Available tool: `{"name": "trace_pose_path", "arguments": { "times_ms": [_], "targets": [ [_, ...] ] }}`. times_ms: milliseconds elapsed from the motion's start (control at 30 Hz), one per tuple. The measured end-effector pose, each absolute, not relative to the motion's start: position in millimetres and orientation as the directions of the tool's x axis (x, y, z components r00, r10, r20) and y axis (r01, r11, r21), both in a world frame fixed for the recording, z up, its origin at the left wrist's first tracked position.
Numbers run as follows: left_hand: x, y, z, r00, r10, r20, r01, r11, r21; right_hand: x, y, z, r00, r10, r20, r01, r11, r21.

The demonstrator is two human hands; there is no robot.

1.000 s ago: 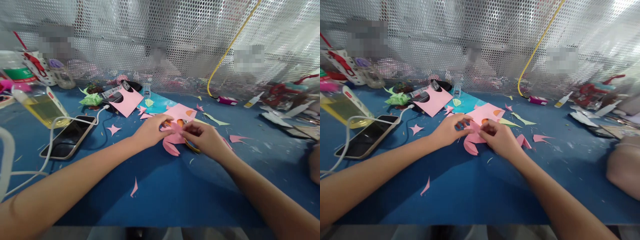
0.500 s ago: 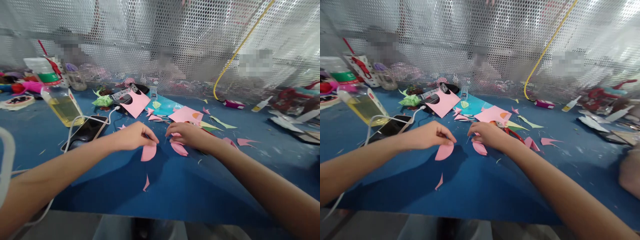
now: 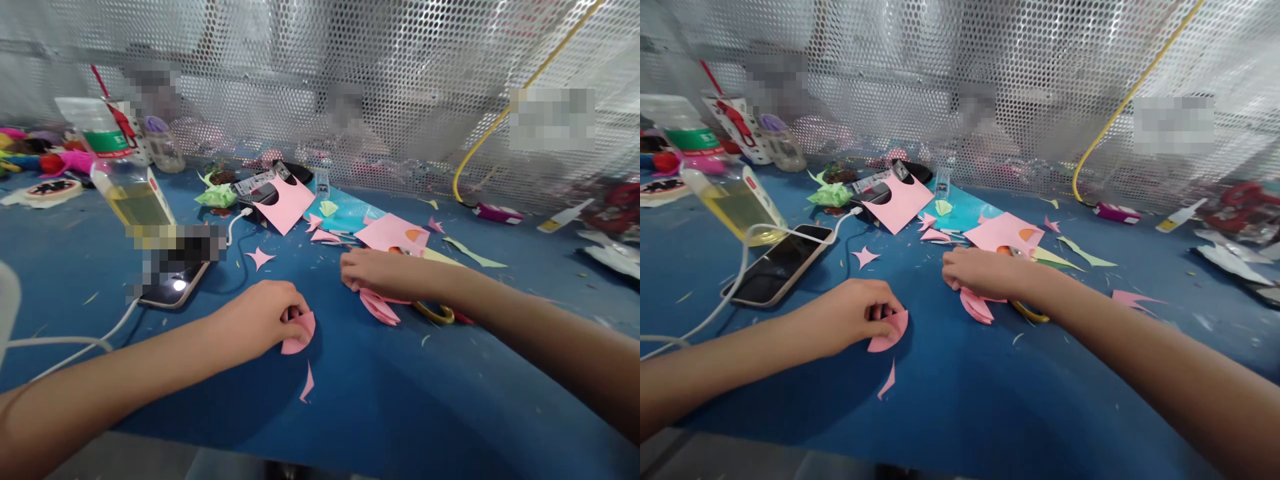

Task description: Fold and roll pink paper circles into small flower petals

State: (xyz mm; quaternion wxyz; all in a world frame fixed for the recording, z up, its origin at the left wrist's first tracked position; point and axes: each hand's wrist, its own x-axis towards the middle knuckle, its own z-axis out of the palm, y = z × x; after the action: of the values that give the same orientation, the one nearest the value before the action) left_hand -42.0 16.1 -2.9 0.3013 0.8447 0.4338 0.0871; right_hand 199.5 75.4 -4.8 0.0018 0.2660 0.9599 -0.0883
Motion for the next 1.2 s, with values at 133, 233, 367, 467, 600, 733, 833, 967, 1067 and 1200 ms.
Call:
{"name": "trace_pose_path", "arguments": {
  "times_ms": [133, 233, 367, 467, 600, 733, 833, 967, 1067, 1200],
  "targets": [
    [-42, 16, -7, 0.59, 0.801, -0.1, 0.662, -0.408, 0.628, 192, 71, -11, -0.833, 0.551, 0.062, 0.532, 0.826, -0.188],
    [-44, 16, -6, 0.577, 0.813, -0.077, 0.643, -0.395, 0.656, 180, 59, -8, -0.745, 0.632, 0.212, 0.589, 0.773, -0.234],
    [-47, 12, -3, 0.542, 0.785, 0.301, 0.524, -0.595, 0.61, 169, 34, 4, -0.53, 0.737, 0.419, 0.578, 0.676, -0.457],
    [-49, 6, -5, 0.684, 0.612, 0.397, 0.488, -0.788, 0.375, 169, 20, 6, -0.415, 0.797, 0.439, 0.573, 0.604, -0.555],
    [-48, 2, -6, 0.835, 0.535, 0.128, 0.482, -0.824, 0.297, 178, 9, -9, -0.465, 0.824, 0.325, 0.608, 0.563, -0.56],
    [-48, 3, -2, 0.857, 0.515, 0.005, 0.483, -0.807, 0.338, 183, 2, -23, -0.582, 0.774, 0.249, 0.623, 0.621, -0.475],
    [-46, 4, -4, 0.824, 0.567, 0.01, 0.524, -0.767, 0.371, 181, 1, -26, -0.607, 0.762, 0.227, 0.624, 0.633, -0.457],
    [-38, 5, -15, 0.711, 0.703, 0.003, 0.622, -0.631, 0.464, 177, 2, -25, -0.629, 0.754, 0.188, 0.616, 0.631, -0.471],
    [-33, 7, -21, 0.603, 0.798, 0.024, 0.677, -0.527, 0.514, 176, 1, -25, -0.616, 0.767, 0.179, 0.622, 0.614, -0.486],
    [-32, 11, -23, 0.569, 0.82, 0.066, 0.686, -0.518, 0.512, 174, -1, -25, -0.576, 0.794, 0.195, 0.626, 0.582, -0.519]
  ]
}}
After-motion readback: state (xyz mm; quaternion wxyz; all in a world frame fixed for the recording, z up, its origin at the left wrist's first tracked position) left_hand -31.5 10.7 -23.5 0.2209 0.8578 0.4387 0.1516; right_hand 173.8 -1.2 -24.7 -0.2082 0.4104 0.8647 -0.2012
